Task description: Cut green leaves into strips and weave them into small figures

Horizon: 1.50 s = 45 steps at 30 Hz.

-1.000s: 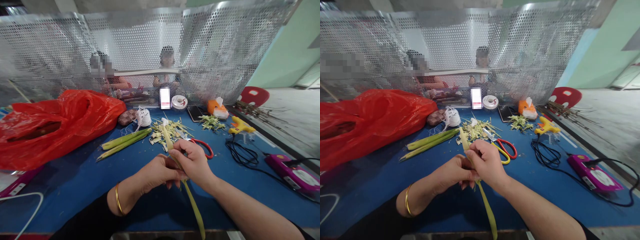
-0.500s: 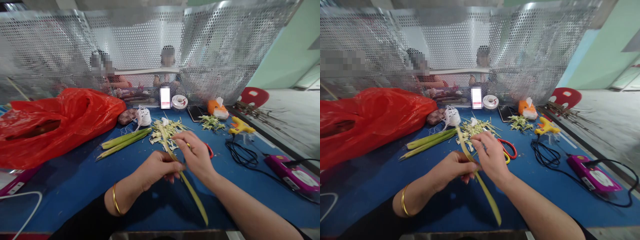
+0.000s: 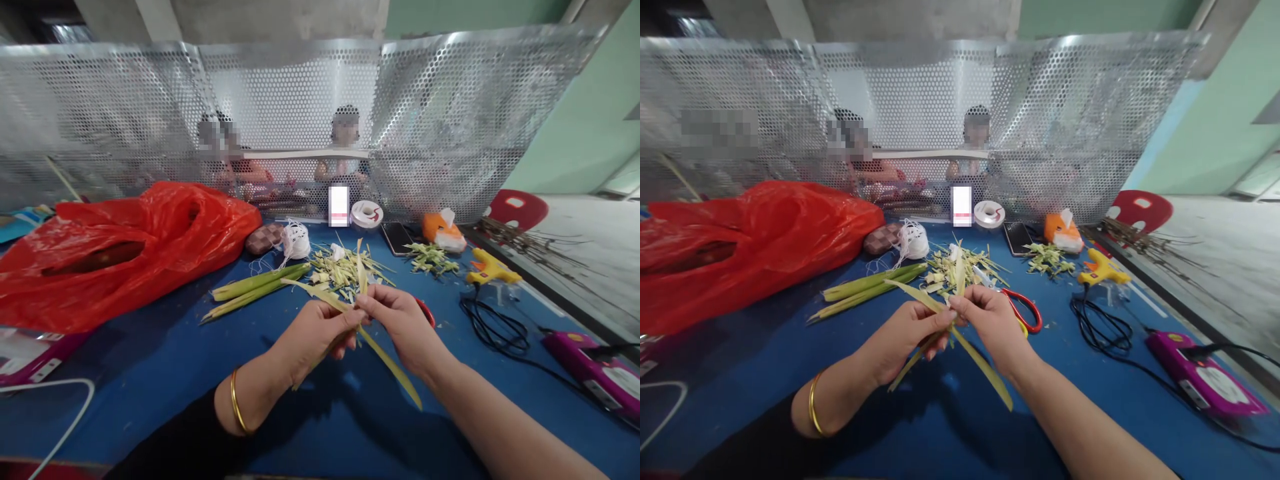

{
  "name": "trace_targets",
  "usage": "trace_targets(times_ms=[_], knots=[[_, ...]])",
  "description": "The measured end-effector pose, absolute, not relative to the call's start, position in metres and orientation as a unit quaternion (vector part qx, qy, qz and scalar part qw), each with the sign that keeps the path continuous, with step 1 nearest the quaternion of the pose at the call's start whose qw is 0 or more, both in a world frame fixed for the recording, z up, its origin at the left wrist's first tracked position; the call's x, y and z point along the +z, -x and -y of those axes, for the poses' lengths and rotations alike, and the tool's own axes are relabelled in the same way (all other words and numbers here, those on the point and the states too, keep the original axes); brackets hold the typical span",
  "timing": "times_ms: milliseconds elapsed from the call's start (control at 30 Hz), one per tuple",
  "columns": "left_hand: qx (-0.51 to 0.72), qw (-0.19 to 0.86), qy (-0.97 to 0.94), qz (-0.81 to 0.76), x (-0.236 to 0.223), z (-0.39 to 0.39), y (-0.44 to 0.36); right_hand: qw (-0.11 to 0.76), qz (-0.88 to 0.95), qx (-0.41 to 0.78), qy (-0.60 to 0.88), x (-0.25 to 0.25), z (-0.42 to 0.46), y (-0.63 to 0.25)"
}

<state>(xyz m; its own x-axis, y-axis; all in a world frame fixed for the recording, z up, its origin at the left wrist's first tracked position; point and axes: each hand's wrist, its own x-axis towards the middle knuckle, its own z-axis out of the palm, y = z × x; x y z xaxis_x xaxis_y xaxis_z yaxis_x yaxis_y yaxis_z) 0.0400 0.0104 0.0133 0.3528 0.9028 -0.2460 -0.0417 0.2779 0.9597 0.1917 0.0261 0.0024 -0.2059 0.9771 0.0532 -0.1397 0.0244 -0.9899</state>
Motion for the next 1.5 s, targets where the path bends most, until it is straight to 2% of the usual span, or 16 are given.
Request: trace_targets(times_ms=[200,567,733,867,967,1100,1300,1500], knots=[[0.340,0.687,-0.472,-0.435,0.009,-0.009,-0.042,0.504,0.473,0.615,0.380,-0.002,-0.027,-0.192],[0.326,0.669,-0.514,-0.427,0.008,-0.008,-0.042,0.582,0.402,0.583,0.400,-0.009,-0.032,-0.186],[0.396,0.673,-0.461,-0.422,0.009,-0.009,-0.042,0.554,0.418,0.593,0.408,-0.014,-0.040,-0.188],[0.465,0.654,-0.446,-0.398,0.013,-0.015,-0.036,0.574,0.440,0.529,0.443,-0.014,-0.035,-0.185],[0.499,0.639,-0.446,-0.379,0.015,-0.019,-0.031,0.536,0.480,0.543,0.433,-0.011,-0.022,-0.178],[0.496,0.636,-0.444,-0.390,0.015,-0.019,-0.032,0.469,0.547,0.571,0.393,-0.011,-0.010,-0.171],[0.507,0.614,-0.459,-0.395,0.015,-0.017,-0.035,0.487,0.620,0.482,0.382,-0.017,-0.009,-0.172],[0.506,0.576,-0.477,-0.430,0.019,-0.018,-0.033,0.466,0.661,0.464,0.362,-0.017,-0.007,-0.174]])
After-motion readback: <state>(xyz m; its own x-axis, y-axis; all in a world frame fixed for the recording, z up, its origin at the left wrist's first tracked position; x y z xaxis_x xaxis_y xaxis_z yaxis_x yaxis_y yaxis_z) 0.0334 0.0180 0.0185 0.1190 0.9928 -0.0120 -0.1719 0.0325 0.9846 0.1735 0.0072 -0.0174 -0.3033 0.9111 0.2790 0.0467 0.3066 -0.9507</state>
